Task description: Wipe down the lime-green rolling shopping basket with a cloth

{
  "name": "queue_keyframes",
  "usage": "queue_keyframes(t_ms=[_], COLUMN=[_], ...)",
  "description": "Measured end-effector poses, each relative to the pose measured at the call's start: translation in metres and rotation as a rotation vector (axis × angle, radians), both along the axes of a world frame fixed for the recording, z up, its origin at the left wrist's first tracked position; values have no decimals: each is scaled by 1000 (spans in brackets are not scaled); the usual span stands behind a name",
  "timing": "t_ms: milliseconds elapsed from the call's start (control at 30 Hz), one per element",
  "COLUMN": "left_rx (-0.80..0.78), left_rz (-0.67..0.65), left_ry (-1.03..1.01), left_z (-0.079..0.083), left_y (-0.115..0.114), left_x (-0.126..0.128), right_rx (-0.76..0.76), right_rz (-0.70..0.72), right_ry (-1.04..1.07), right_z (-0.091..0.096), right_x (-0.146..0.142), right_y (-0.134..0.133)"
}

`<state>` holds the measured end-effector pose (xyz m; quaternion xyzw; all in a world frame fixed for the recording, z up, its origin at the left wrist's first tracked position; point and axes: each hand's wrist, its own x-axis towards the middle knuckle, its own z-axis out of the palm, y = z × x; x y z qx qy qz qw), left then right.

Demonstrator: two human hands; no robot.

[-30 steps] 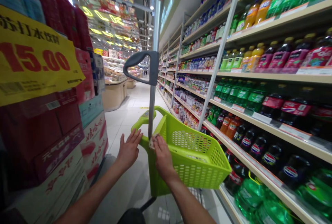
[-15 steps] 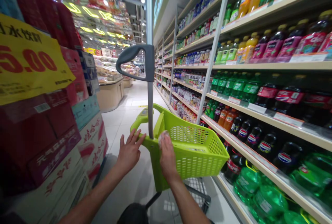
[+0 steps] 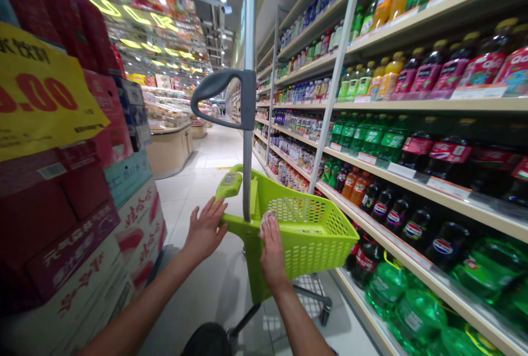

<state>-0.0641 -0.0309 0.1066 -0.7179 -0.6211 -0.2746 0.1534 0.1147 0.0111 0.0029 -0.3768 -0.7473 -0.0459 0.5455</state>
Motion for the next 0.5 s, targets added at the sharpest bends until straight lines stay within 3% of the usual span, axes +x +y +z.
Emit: queue_keyframes(t_ms=[133,267,500], left_rx=[-56,3,47], left_rz=[-71,-56,-4], left_ry=[-16,-35,-40], left_z=[5,3,-4], left_y=[11,9,-13], left_x=[-2,13,45], right_rx=[-13,-57,-98], right_rz=[-16,-58,-11], right_ry=[23,114,244], right_z=[0,4,21], right_x=[12,11,-6], right_y=[13,16,-17])
